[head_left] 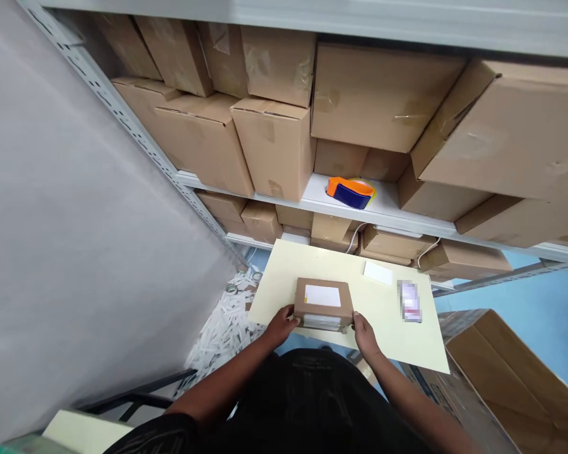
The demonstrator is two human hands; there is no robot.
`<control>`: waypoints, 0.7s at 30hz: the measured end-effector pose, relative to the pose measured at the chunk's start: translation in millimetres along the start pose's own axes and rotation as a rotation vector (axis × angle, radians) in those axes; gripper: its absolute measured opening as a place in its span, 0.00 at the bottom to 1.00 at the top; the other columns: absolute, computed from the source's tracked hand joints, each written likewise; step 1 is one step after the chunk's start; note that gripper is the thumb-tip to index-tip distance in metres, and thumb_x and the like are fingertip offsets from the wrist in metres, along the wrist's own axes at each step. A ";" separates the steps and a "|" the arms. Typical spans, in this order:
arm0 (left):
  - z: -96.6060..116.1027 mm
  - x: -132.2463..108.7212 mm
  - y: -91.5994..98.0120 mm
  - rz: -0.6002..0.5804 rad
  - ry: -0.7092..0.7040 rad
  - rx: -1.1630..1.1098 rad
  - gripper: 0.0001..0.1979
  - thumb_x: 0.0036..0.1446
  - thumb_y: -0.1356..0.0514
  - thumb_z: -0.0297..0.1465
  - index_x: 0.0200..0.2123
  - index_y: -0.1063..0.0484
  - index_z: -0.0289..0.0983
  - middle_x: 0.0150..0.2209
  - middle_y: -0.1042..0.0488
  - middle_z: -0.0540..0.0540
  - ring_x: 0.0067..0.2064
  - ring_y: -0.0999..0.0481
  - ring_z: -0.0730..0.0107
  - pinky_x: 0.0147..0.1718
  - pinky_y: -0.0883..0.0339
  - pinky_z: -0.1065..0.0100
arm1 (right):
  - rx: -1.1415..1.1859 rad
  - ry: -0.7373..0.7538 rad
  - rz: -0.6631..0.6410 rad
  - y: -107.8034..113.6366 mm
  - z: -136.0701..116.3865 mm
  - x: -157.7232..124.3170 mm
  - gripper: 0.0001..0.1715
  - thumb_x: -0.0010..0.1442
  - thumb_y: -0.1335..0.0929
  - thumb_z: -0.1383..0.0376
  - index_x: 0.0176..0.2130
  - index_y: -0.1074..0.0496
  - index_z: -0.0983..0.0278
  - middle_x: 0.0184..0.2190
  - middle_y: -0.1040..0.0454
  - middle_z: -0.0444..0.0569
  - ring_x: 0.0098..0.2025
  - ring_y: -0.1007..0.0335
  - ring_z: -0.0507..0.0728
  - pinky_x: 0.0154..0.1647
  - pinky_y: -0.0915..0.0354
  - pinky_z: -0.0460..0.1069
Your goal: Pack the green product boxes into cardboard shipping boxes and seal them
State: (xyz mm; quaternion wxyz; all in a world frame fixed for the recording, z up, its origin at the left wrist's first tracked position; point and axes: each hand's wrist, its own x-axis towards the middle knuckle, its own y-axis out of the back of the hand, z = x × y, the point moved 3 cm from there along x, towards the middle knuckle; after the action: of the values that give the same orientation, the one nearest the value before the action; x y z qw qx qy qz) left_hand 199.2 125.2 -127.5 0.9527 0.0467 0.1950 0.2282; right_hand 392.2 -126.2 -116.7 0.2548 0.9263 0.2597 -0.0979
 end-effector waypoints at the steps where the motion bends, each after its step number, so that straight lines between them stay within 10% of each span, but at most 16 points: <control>1: 7.2 -0.7 0.4 0.047 -0.023 0.010 0.29 0.56 0.37 0.37 0.61 0.30 0.36 0.60 0.26 0.37 0.62 0.28 0.48 0.61 0.34 0.51 | -0.012 0.042 -0.009 5.0 -3.1 -0.6 0.38 0.66 0.42 0.37 0.41 0.21 0.63 0.42 0.18 0.55 0.49 0.24 0.66 0.51 0.30 0.56; 13: 42.5 31.5 -4.4 0.128 -0.035 0.349 0.30 0.62 0.41 0.37 0.66 0.35 0.37 0.59 0.27 0.38 0.60 0.27 0.52 0.60 0.34 0.54 | -0.137 0.208 -0.007 -0.3 -12.8 29.6 0.31 0.68 0.41 0.47 0.55 0.25 0.64 0.45 0.23 0.57 0.53 0.28 0.64 0.58 0.33 0.58; 21: 111.3 59.4 21.4 0.028 -0.414 0.722 0.21 0.67 0.44 0.36 0.61 0.30 0.39 0.58 0.27 0.40 0.61 0.29 0.56 0.62 0.35 0.55 | 0.001 -0.145 0.130 8.2 25.3 3.2 0.38 0.66 0.41 0.41 0.57 0.25 0.64 0.56 0.23 0.58 0.59 0.27 0.65 0.63 0.35 0.58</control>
State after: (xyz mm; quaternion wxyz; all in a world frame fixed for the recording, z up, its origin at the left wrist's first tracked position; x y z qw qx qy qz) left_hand 282.7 171.3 -42.1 0.8911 0.4252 0.0662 0.1440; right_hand 398.1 -144.1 -135.7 0.2784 0.9318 0.1798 -0.1479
